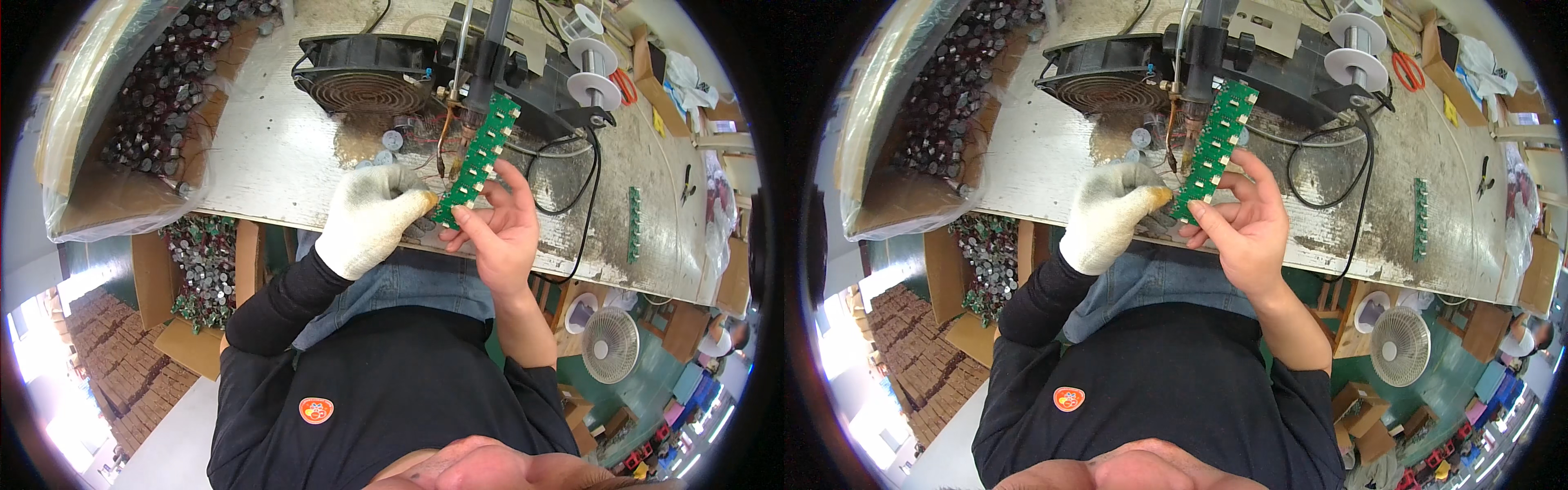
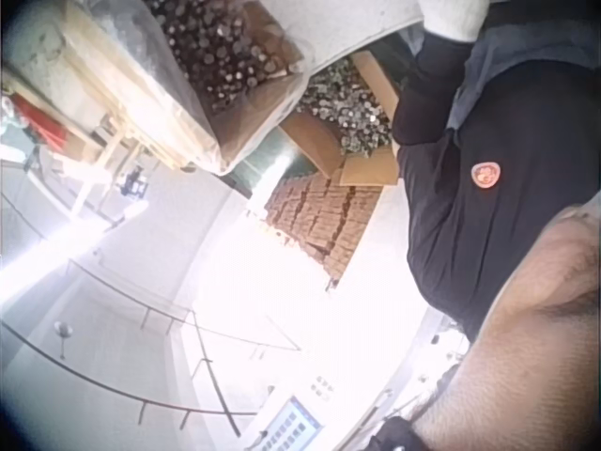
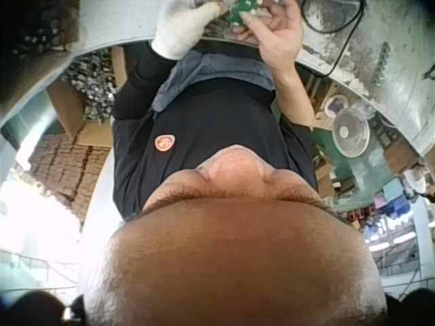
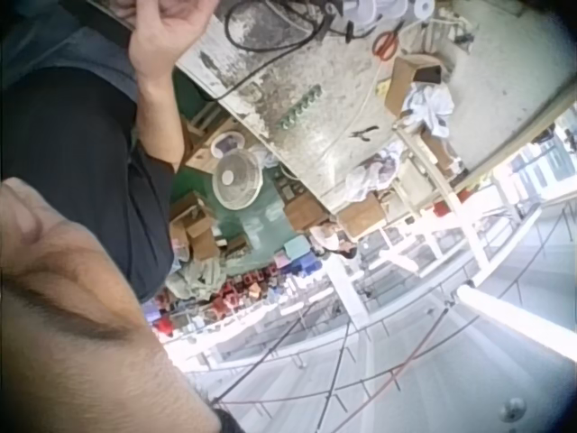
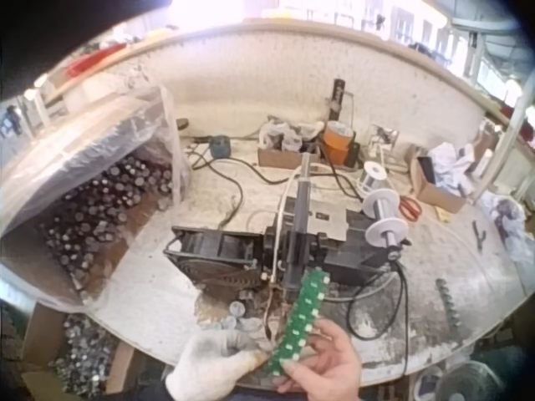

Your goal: Soldering electronic components onto a printed circuit board at a workbench.

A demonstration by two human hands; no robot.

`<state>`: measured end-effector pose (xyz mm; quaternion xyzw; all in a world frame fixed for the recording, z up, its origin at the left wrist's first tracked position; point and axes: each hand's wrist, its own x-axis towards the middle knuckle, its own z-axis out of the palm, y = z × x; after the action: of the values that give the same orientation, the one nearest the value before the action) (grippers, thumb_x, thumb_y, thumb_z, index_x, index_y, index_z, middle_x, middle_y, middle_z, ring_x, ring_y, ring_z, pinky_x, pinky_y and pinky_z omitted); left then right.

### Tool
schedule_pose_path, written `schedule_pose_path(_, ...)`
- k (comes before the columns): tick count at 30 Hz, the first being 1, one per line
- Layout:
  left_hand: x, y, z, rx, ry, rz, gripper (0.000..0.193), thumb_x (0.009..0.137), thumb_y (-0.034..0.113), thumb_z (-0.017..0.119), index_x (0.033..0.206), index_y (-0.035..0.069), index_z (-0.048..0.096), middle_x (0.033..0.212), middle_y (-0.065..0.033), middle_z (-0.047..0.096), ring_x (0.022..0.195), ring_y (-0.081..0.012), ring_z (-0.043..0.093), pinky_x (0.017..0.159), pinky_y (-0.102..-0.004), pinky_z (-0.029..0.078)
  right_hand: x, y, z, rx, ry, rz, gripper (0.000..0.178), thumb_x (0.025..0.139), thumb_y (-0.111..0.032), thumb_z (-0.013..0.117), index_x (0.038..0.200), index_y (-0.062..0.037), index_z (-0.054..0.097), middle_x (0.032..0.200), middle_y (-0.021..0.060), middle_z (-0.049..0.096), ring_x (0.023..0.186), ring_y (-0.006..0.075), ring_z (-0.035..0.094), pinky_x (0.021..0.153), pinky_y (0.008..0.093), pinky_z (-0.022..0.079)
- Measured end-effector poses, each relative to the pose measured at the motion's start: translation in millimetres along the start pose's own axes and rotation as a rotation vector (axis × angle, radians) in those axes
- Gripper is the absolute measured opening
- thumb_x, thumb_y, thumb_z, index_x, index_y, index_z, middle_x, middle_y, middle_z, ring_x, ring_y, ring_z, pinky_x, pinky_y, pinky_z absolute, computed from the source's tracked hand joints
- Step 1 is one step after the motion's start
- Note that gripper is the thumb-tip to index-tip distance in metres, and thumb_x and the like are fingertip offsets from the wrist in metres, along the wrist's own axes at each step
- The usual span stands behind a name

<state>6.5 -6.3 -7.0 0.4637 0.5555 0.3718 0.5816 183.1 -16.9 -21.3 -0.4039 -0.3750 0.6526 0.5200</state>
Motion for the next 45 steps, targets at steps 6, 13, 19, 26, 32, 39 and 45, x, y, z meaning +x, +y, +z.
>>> schedule_pose_path(6, 1, -6, -6, 0.003, -0.007, -0.03, 0.022, 0.082, 0.016, 0.065, 0.084, -0.006, 0.065, 0.07, -0.0066, 0.064, 0.065, -0.0082, 0.057, 0.058, -0.0255, 0.045, 1, 8, 2, 0.01, 0.024, 0.019, 0.063, 0.082, 0.013, 0.057, 0.137, 0.0, 0.031, 0.114, 0.0201, 0.056, 0.065, 0.0226, 0.067, 0.05, 0.0269, 0.057)
schedule_pose_path(13, -20, -10, -25, 0.338, -0.007, 0.233, 0.042, 0.074, 0.006, 0.069, 0.113, -0.001, 0.054, 0.11, -0.0161, 0.055, 0.094, -0.0245, 0.062, 0.081, -0.0336, 0.052, 1, 8, -7, 0.012, 0.014, 0.012, 0.058, 0.082, 0.011, 0.061, 0.133, -0.0005, 0.036, 0.111, 0.0165, 0.055, 0.068, 0.0219, 0.067, 0.052, 0.0274, 0.056)
schedule_pose_path(19, 0, -12, -75, 0.718, 0.288, 0.621, 0.038, 0.069, 0.004, 0.067, 0.106, 0.001, 0.058, 0.109, -0.0182, 0.058, 0.102, -0.0331, 0.058, 0.088, -0.0377, 0.048, -1, 10, -13, -0.07, 0.089, -0.012, 0.052, 0.083, 0.008, 0.06, 0.13, 0.0027, 0.04, 0.109, 0.0156, 0.057, 0.066, 0.0192, 0.065, 0.051, 0.0258, 0.054)
schedule_pose_path(26, 69, 20, -185, 1.057, 0.749, 0.29, 0.025, 0.08, 0.015, 0.061, 0.101, 0.003, 0.064, 0.094, -0.0189, 0.062, 0.089, -0.034, 0.062, 0.079, -0.0408, 0.049, 4, 14, -11, -0.057, 0.051, -0.027, 0.051, 0.083, 0.008, 0.059, 0.13, 0.004, 0.039, 0.108, 0.0157, 0.057, 0.067, 0.019, 0.065, 0.051, 0.0253, 0.054)
schedule_pose_path(32, 142, 38, -206, 1.332, 0.736, 0.224, 0.02, 0.082, 0.015, 0.058, 0.098, 0.007, 0.066, 0.098, -0.0186, 0.062, 0.091, -0.036, 0.062, 0.08, -0.0451, 0.051, 6, 13, -10, -0.06, 0.051, -0.023, 0.052, 0.083, 0.008, 0.059, 0.13, 0.0035, 0.039, 0.109, 0.0159, 0.056, 0.066, 0.0198, 0.065, 0.05, 0.0252, 0.054)
schedule_pose_path(39, 156, 35, -211, 1.438, 0.644, 0.157, 0.02, 0.085, 0.01, 0.051, 0.09, 0.005, 0.069, 0.094, -0.0177, 0.066, 0.089, -0.035, 0.065, 0.075, -0.045, 0.053, 2, 16, -12, -0.053, 0.037, -0.042, 0.051, 0.083, 0.008, 0.059, 0.129, 0.004, 0.039, 0.108, 0.0156, 0.056, 0.067, 0.0201, 0.066, 0.051, 0.0252, 0.055)
schedule_pose_path(45, 103, 27, -191, 1.334, 0.691, 0.191, 0.018, 0.088, 0.02, 0.053, 0.097, 0.009, 0.063, 0.087, -0.0181, 0.066, 0.082, -0.0372, 0.063, 0.072, -0.048, 0.05, 3, 12, -10, -0.068, 0.022, -0.027, 0.051, 0.084, 0.008, 0.059, 0.13, 0.0044, 0.038, 0.109, 0.0155, 0.056, 0.068, 0.0201, 0.066, 0.052, 0.0254, 0.055)
